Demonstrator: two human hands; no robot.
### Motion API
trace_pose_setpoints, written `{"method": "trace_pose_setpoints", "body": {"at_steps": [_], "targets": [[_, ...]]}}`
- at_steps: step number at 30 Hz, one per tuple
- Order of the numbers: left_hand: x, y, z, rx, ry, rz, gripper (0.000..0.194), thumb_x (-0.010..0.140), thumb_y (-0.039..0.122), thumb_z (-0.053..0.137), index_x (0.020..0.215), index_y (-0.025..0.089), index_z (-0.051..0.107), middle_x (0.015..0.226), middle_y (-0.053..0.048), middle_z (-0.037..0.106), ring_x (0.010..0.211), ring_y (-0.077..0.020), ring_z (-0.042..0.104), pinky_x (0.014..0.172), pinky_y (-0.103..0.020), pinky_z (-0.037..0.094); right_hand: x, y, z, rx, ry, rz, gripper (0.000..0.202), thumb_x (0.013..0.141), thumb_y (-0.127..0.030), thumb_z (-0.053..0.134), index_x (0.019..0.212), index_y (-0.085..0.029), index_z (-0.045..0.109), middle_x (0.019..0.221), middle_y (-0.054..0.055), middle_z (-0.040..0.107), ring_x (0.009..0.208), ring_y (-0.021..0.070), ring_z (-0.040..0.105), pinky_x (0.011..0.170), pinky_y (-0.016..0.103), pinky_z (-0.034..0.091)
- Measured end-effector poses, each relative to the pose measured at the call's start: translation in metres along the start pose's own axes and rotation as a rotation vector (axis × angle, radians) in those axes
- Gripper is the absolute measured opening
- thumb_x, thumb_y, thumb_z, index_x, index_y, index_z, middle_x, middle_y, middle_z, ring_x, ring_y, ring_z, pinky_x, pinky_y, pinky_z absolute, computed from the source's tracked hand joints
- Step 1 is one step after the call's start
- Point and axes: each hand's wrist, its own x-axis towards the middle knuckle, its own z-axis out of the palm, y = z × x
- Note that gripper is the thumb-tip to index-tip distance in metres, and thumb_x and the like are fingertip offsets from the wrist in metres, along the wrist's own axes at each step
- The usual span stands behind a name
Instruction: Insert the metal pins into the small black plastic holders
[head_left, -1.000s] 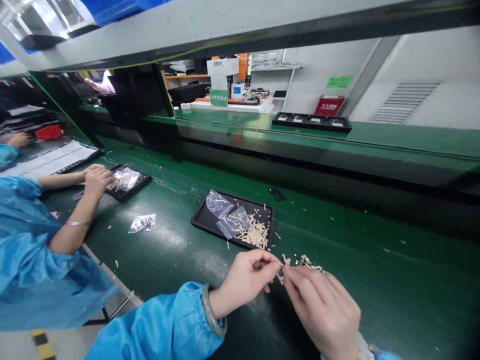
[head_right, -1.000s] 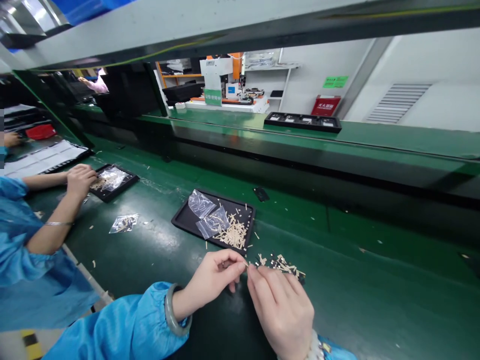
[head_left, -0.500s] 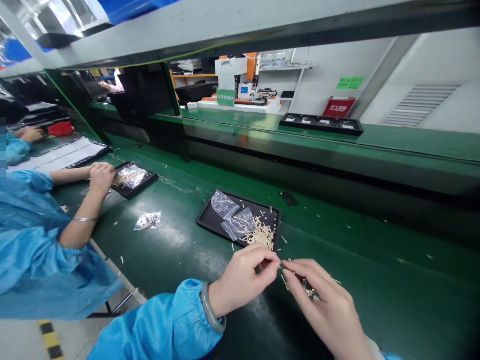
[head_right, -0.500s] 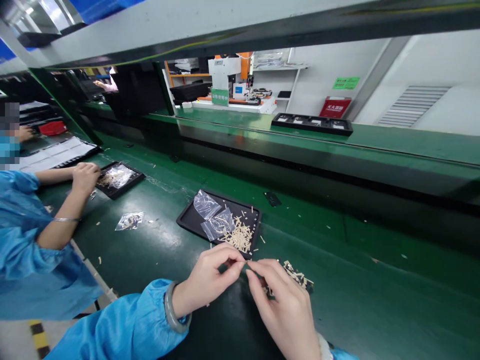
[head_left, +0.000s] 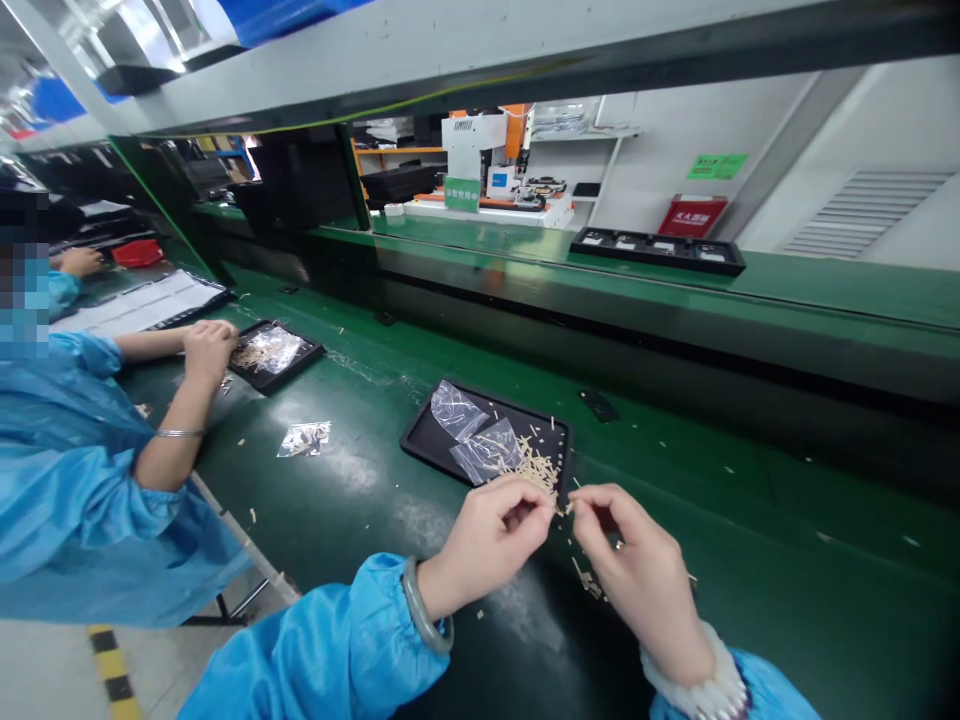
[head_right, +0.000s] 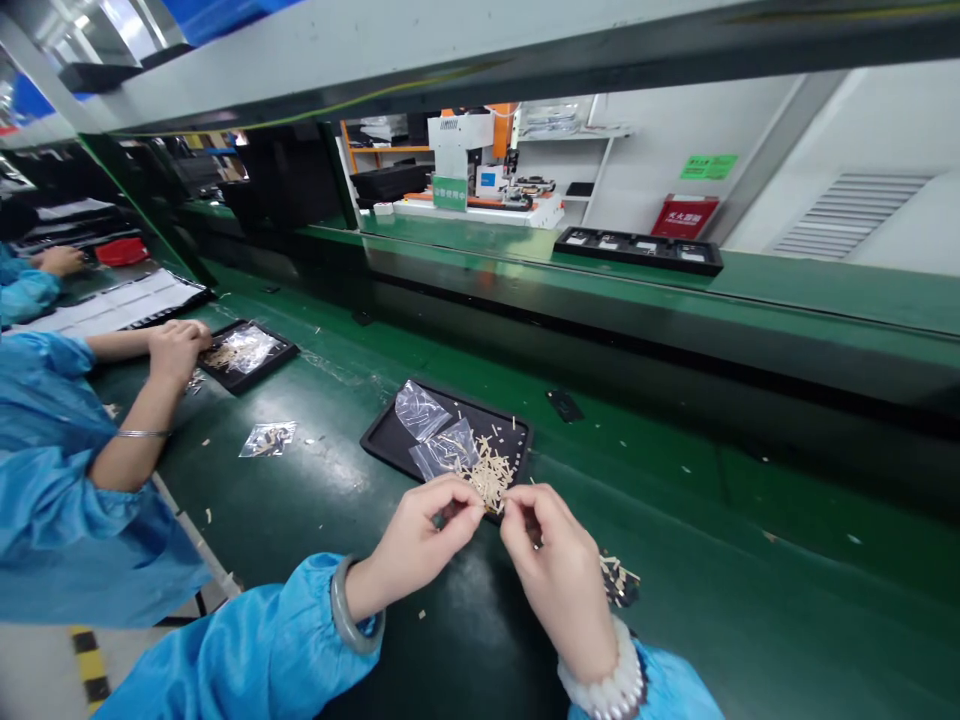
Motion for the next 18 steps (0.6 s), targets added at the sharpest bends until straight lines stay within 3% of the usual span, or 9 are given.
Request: {"method": "trace_pose_setpoints", "body": {"at_steps": [4,7,9,12,14,18], "targets": [[0.007,-0.011,-0.001,-0.171,0.066,-0.233,0.015,0.080,0.027,0.055,0.077,0.014,0.061,0.069,0.000,0.058,0.061,-0.0092,0.050,0.056,-0.019,0.039,0.016,0.018,0.002,-0.078,-0.019,0.133,0.018,0.085,-0.035,0.048,0.083,-0.022,0.060,0.070,0.002,0.068,0.058,0.0158,0.063,0.056,0.025,0.048],[0.013,-0.024,-0.002,-0.244,0.086,-0.339,0.018,0.077,0.030,0.058,0.074,0.013,0.061,0.056,0.004,0.051,0.048,-0.0062,0.041,0.050,-0.019,0.035,0.024,0.031,0.011,-0.166,-0.104,0.145,0.014,0.082,-0.031,0.051,0.083,-0.024,0.062,0.074,0.002,0.071,0.062,0.0192,0.066,0.055,0.027,0.049],[0.016,-0.030,-0.002,-0.279,0.080,-0.372,0.017,0.075,0.030,0.059,0.071,0.013,0.060,0.050,0.006,0.046,0.045,-0.0049,0.036,0.047,-0.018,0.032,0.026,0.037,0.019,-0.173,-0.153,0.119,0.016,0.080,-0.021,0.050,0.088,-0.025,0.063,0.082,0.001,0.072,0.067,0.0211,0.068,0.057,0.030,0.050],[0.019,-0.033,-0.001,-0.317,0.061,-0.412,0.018,0.074,0.030,0.059,0.067,0.012,0.058,0.048,0.007,0.043,0.043,-0.0042,0.034,0.045,-0.018,0.028,0.025,0.039,0.025,-0.121,-0.193,0.054,0.027,0.080,-0.013,0.045,0.095,-0.026,0.063,0.101,0.001,0.070,0.087,0.0214,0.066,0.073,0.033,0.051],[0.020,-0.033,-0.001,-0.322,0.044,-0.444,0.020,0.073,0.031,0.059,0.066,0.012,0.057,0.048,0.007,0.042,0.042,-0.0043,0.034,0.043,-0.017,0.027,0.023,0.036,0.023,-0.085,-0.182,0.024,0.023,0.083,-0.017,0.044,0.095,-0.023,0.062,0.104,0.003,0.067,0.095,0.0203,0.063,0.080,0.033,0.049],[0.020,-0.030,-0.001,-0.318,0.023,-0.447,0.022,0.073,0.033,0.059,0.067,0.012,0.058,0.048,0.007,0.043,0.043,-0.0045,0.034,0.042,-0.017,0.027,0.018,0.021,0.014,0.006,-0.116,-0.045,0.018,0.088,-0.026,0.045,0.094,-0.021,0.061,0.095,0.005,0.065,0.088,0.0176,0.062,0.074,0.029,0.050]]}}
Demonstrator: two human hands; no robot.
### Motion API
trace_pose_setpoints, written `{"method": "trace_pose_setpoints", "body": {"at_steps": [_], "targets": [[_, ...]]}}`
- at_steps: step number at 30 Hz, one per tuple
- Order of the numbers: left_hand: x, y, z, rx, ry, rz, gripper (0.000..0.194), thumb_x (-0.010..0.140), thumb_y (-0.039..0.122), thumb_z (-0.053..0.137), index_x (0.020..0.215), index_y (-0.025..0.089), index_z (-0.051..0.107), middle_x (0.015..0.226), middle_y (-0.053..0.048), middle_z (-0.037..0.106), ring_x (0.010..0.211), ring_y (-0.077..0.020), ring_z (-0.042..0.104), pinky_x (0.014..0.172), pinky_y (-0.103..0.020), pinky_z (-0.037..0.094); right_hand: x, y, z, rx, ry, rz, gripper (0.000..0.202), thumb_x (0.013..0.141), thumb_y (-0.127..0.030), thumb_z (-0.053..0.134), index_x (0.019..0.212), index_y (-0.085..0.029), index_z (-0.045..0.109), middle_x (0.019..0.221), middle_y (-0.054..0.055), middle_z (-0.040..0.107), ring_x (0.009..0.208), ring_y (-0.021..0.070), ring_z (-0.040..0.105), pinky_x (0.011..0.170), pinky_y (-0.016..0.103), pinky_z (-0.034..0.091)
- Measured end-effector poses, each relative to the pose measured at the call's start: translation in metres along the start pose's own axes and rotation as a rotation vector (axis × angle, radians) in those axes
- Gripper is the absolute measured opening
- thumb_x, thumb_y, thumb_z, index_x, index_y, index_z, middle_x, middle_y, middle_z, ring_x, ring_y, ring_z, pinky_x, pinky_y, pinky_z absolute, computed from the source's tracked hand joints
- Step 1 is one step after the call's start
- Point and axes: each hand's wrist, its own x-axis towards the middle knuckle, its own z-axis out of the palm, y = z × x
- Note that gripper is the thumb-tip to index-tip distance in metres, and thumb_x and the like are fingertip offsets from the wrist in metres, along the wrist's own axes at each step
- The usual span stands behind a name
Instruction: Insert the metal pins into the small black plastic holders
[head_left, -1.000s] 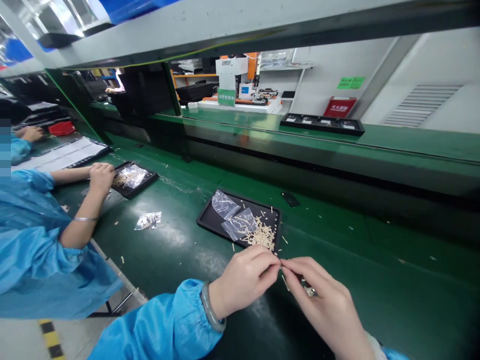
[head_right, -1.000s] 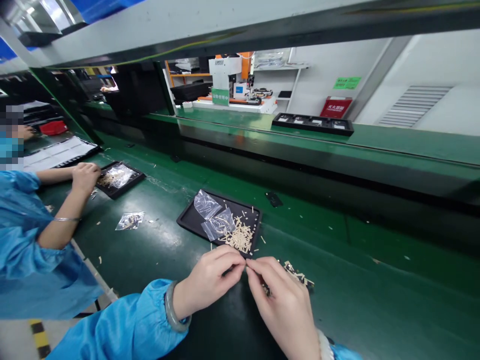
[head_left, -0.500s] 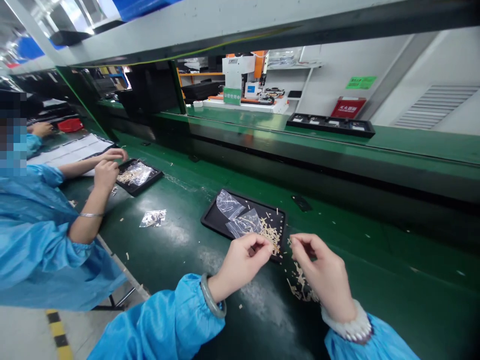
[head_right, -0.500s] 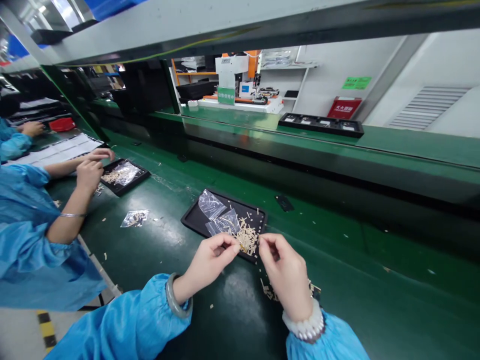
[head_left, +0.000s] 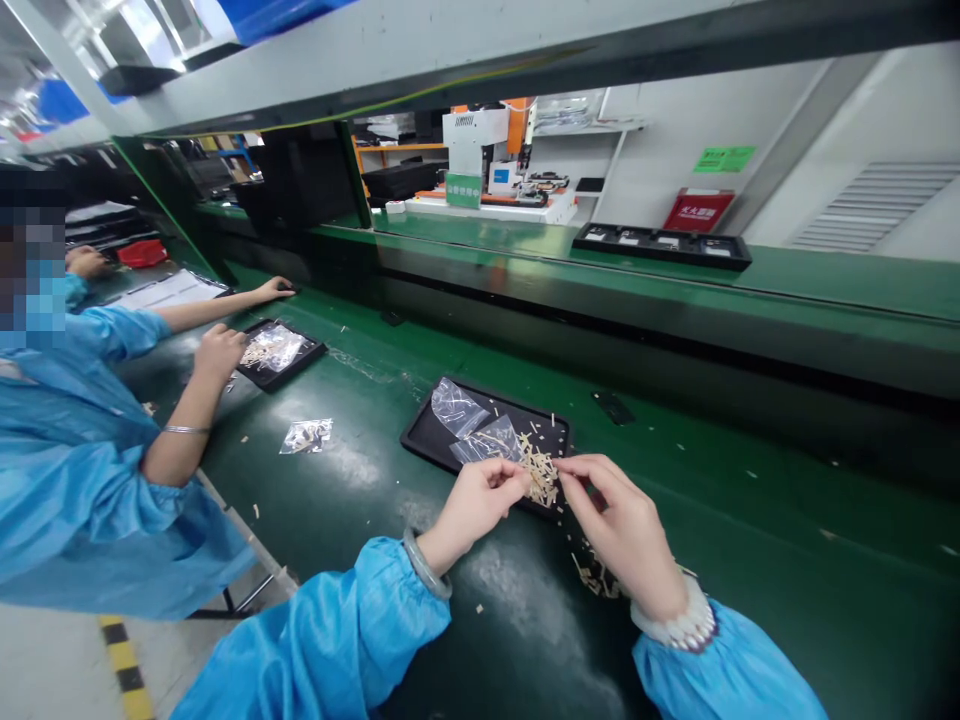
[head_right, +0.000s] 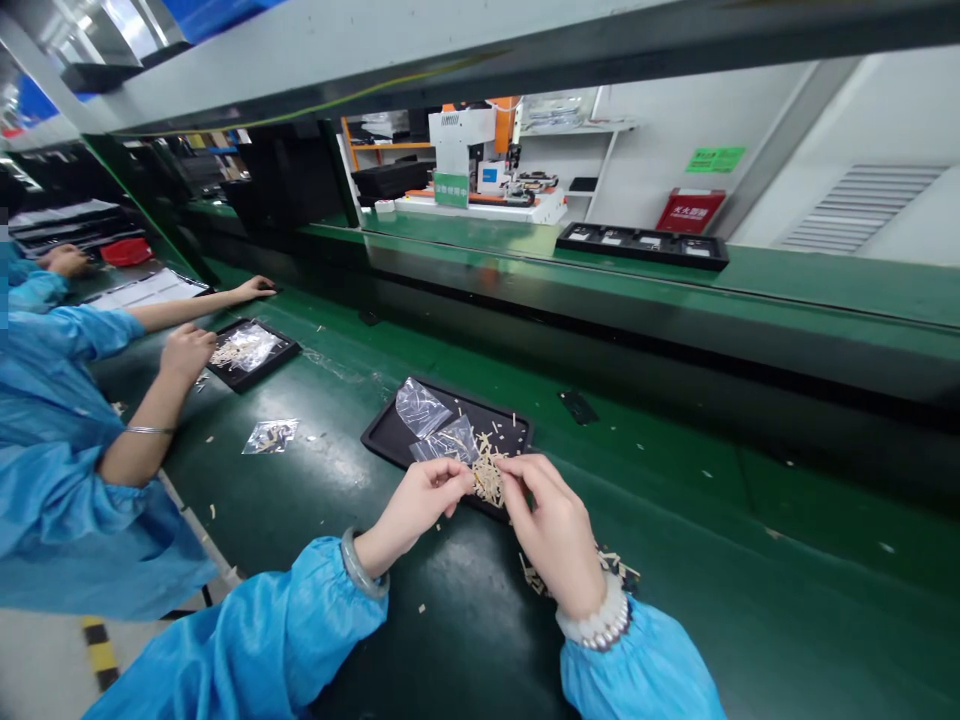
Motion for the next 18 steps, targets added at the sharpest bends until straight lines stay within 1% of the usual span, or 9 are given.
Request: {"method": "trace_pose_setpoints", "body": {"at_steps": [2,5,10,14,16,18], "targets": [[-0.0012,0.0010,0.0002,-0.004,-0.012,0.019,0.023,0.074,0.034,0.059,0.069,0.012,0.060,0.050,0.006,0.044,0.045,-0.0046,0.036,0.043,-0.017,0.028,-0.0027,-0.0076,-0.0013,0.008,0.013,-0.074,0.016,0.088,-0.026,0.047,0.093,-0.021,0.061,0.093,0.005,0.064,0.085,0.0168,0.062,0.073,0.028,0.049],[-0.0031,0.0024,0.0007,-0.001,-0.024,0.032,0.024,0.075,0.035,0.059,0.070,0.012,0.061,0.052,0.005,0.046,0.046,-0.0047,0.037,0.043,-0.017,0.028,-0.0064,-0.0120,0.0007,-0.083,0.008,-0.154,0.014,0.088,-0.024,0.049,0.093,-0.021,0.061,0.091,0.004,0.065,0.083,0.0166,0.062,0.072,0.027,0.048],[-0.0050,0.0018,0.0024,-0.007,-0.050,0.038,0.023,0.075,0.033,0.060,0.079,0.011,0.065,0.063,0.001,0.056,0.049,-0.0049,0.041,0.044,-0.017,0.033,-0.0092,-0.0103,0.0031,-0.173,0.022,-0.176,0.016,0.089,-0.024,0.047,0.091,-0.020,0.063,0.089,0.003,0.066,0.077,0.0150,0.063,0.068,0.025,0.048],[-0.0045,-0.0023,0.0017,0.044,-0.052,0.063,0.022,0.076,0.032,0.059,0.082,0.011,0.066,0.070,-0.002,0.062,0.051,-0.0065,0.046,0.048,-0.018,0.039,-0.0089,-0.0115,0.0029,-0.217,0.038,-0.193,0.018,0.089,-0.024,0.047,0.089,-0.019,0.064,0.088,0.003,0.067,0.075,0.0144,0.064,0.067,0.024,0.047],[-0.0046,-0.0035,0.0003,0.105,-0.046,0.112,0.021,0.079,0.030,0.057,0.084,0.012,0.066,0.075,-0.004,0.065,0.058,-0.0093,0.053,0.053,-0.020,0.043,-0.0087,-0.0117,0.0023,-0.247,0.044,-0.213,0.018,0.089,-0.024,0.047,0.089,-0.019,0.064,0.088,0.003,0.067,0.075,0.0140,0.064,0.067,0.023,0.047],[-0.0059,-0.0029,-0.0012,0.202,-0.033,0.202,0.019,0.081,0.028,0.055,0.084,0.014,0.067,0.079,-0.004,0.067,0.068,-0.0125,0.059,0.063,-0.023,0.047,-0.0086,-0.0114,0.0011,-0.299,0.045,-0.251,0.019,0.089,-0.023,0.046,0.089,-0.019,0.065,0.087,0.003,0.068,0.074,0.0141,0.064,0.067,0.024,0.046]]}}
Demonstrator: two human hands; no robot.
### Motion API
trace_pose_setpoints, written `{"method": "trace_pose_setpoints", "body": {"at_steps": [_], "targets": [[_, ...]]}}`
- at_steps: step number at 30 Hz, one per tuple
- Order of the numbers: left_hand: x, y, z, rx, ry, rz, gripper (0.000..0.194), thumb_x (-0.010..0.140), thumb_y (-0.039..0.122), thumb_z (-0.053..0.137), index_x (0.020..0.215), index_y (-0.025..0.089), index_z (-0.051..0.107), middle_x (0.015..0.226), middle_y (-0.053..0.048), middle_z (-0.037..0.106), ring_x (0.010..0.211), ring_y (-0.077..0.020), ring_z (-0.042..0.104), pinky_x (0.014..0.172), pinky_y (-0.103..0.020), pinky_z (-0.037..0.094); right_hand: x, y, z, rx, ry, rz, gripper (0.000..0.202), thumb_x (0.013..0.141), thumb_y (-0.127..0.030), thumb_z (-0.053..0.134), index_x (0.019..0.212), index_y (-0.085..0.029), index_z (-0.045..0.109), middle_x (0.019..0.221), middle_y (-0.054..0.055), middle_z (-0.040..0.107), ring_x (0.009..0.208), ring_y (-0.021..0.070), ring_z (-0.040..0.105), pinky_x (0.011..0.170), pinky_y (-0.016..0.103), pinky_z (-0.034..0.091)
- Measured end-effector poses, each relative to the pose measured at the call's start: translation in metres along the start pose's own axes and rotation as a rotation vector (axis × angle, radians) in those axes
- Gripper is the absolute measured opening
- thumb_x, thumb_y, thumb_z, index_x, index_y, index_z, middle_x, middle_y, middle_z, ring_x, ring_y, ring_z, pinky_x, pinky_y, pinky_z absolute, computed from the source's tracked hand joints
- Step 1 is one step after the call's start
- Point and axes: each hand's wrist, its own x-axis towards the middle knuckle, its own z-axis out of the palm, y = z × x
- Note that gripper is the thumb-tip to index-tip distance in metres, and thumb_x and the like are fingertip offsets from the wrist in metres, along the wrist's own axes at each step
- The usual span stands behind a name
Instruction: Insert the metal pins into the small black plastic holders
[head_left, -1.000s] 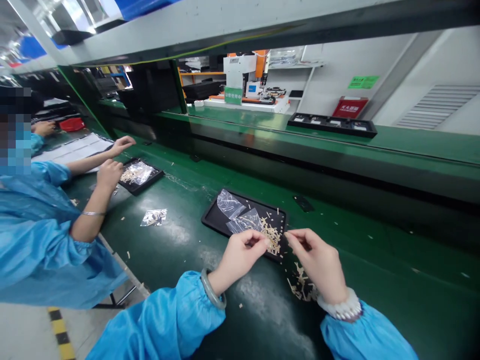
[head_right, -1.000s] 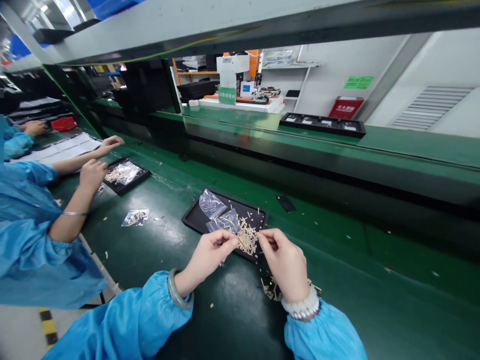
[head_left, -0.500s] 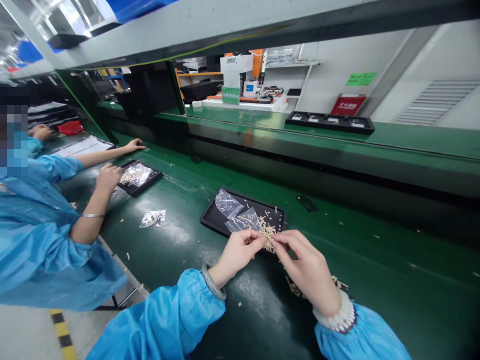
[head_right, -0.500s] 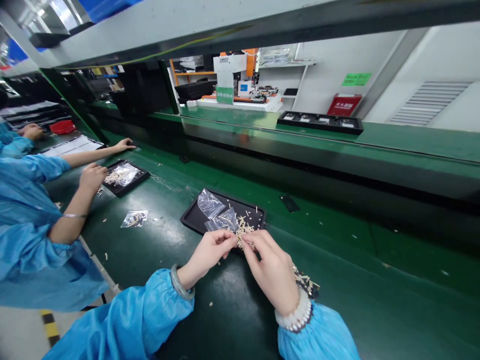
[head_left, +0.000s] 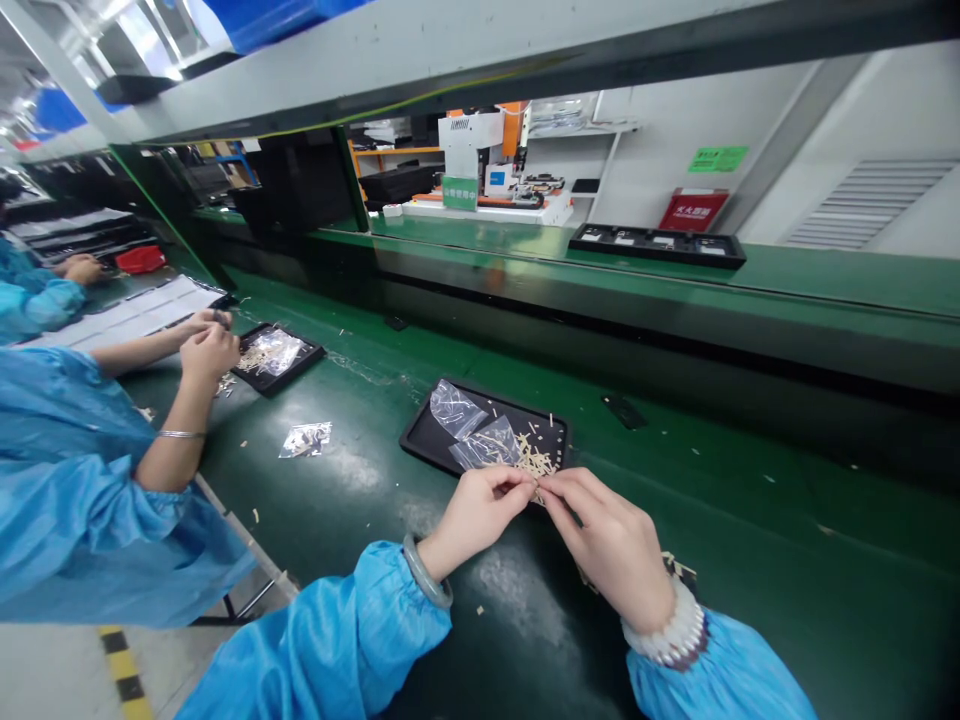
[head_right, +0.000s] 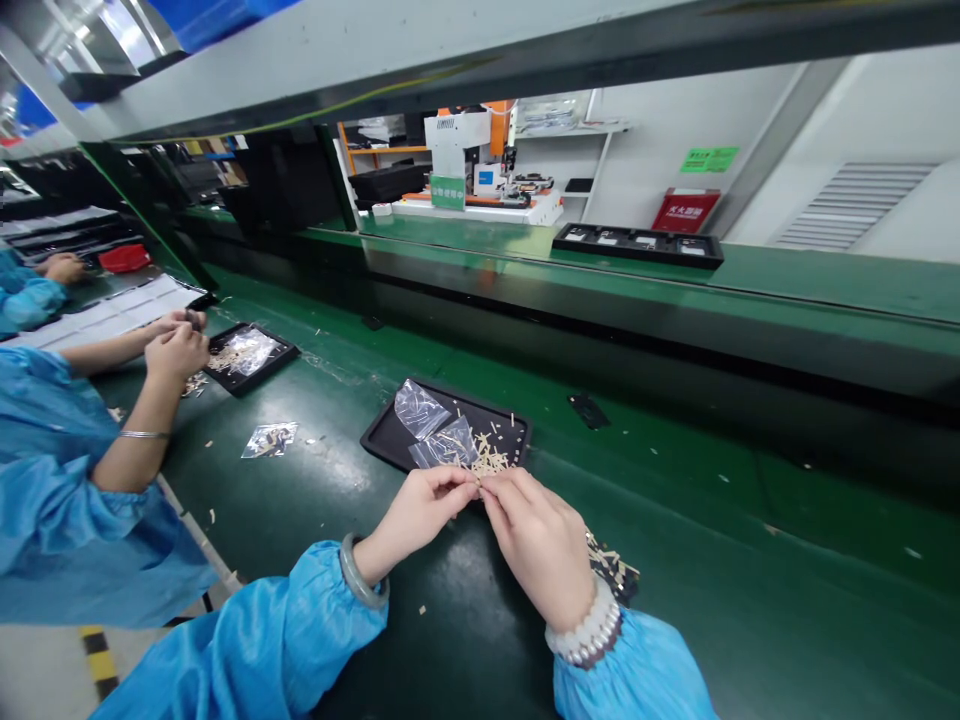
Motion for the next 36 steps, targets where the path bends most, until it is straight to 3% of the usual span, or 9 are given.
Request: {"method": "trace_pose_setpoints", "body": {"at_steps": [3,6,11,14,19,23,28,32,36], "targets": [[-0.003,0.004,-0.003,0.211,0.016,0.148,0.016,0.084,0.023,0.052,0.082,0.017,0.067,0.081,-0.001,0.068,0.076,-0.0133,0.060,0.073,-0.024,0.047,0.000,0.001,-0.002,-0.097,-0.011,-0.083,0.021,0.090,-0.022,0.045,0.088,-0.018,0.066,0.084,0.003,0.068,0.070,0.0148,0.063,0.066,0.026,0.044],[-0.006,0.006,-0.004,0.387,0.018,0.260,0.016,0.085,0.019,0.050,0.083,0.019,0.066,0.081,0.000,0.066,0.076,-0.0125,0.059,0.074,-0.024,0.045,0.001,-0.001,-0.003,-0.168,-0.006,-0.143,0.021,0.089,-0.020,0.045,0.086,-0.017,0.066,0.080,0.004,0.068,0.066,0.0156,0.061,0.062,0.028,0.041],[-0.009,0.004,-0.001,0.509,0.048,0.340,0.016,0.086,0.019,0.049,0.081,0.017,0.064,0.077,-0.002,0.062,0.073,-0.0127,0.056,0.070,-0.023,0.044,0.001,-0.008,-0.001,-0.183,0.053,-0.102,0.019,0.086,-0.017,0.048,0.080,-0.017,0.066,0.075,0.003,0.067,0.059,0.0146,0.057,0.060,0.028,0.039],[-0.010,0.005,0.001,0.481,0.073,0.328,0.014,0.085,0.017,0.050,0.080,0.017,0.063,0.075,-0.001,0.061,0.069,-0.0114,0.055,0.067,-0.022,0.043,0.001,-0.012,0.000,-0.023,0.078,0.043,0.016,0.083,-0.019,0.050,0.077,-0.019,0.065,0.077,0.002,0.067,0.061,0.0140,0.058,0.061,0.027,0.041],[-0.008,0.008,0.001,0.365,0.079,0.253,0.014,0.083,0.016,0.050,0.077,0.017,0.063,0.071,0.001,0.061,0.065,-0.0103,0.053,0.063,-0.020,0.041,0.002,-0.007,0.001,0.397,-0.046,0.375,0.017,0.082,-0.028,0.050,0.073,-0.020,0.062,0.070,0.000,0.066,0.060,0.0129,0.060,0.056,0.022,0.046],[-0.005,0.003,0.000,0.288,0.072,0.158,0.017,0.084,0.022,0.049,0.077,0.017,0.064,0.070,0.001,0.061,0.064,-0.0107,0.052,0.062,-0.021,0.041,0.003,0.008,0.003,0.369,-0.022,0.516,0.022,0.082,-0.037,0.050,0.076,-0.020,0.062,0.065,0.000,0.065,0.057,0.0147,0.060,0.054,0.023,0.047],[-0.004,-0.002,0.001,0.243,0.041,0.108,0.017,0.085,0.025,0.048,0.084,0.017,0.063,0.075,0.000,0.061,0.066,-0.0112,0.051,0.062,-0.021,0.041,0.003,0.025,0.009,0.157,-0.079,0.449,0.018,0.081,-0.031,0.050,0.078,-0.021,0.065,0.077,0.006,0.068,0.072,0.0247,0.062,0.064,0.036,0.047],[-0.005,-0.001,0.002,0.267,0.024,0.121,0.016,0.086,0.025,0.045,0.083,0.017,0.058,0.076,0.000,0.057,0.067,-0.0113,0.050,0.061,-0.021,0.040,0.003,0.025,0.012,0.237,-0.136,0.360,0.020,0.082,-0.023,0.047,0.090,-0.023,0.065,0.104,0.004,0.066,0.098,0.0252,0.057,0.085,0.040,0.044],[-0.008,0.004,0.002,0.368,0.011,0.172,0.016,0.087,0.023,0.043,0.081,0.017,0.056,0.073,0.001,0.053,0.066,-0.0112,0.048,0.062,-0.021,0.040,0.007,0.017,0.003,0.387,-0.213,0.370,0.025,0.087,-0.035,0.045,0.078,-0.020,0.063,0.077,0.002,0.068,0.074,0.0176,0.063,0.067,0.027,0.051]]}}
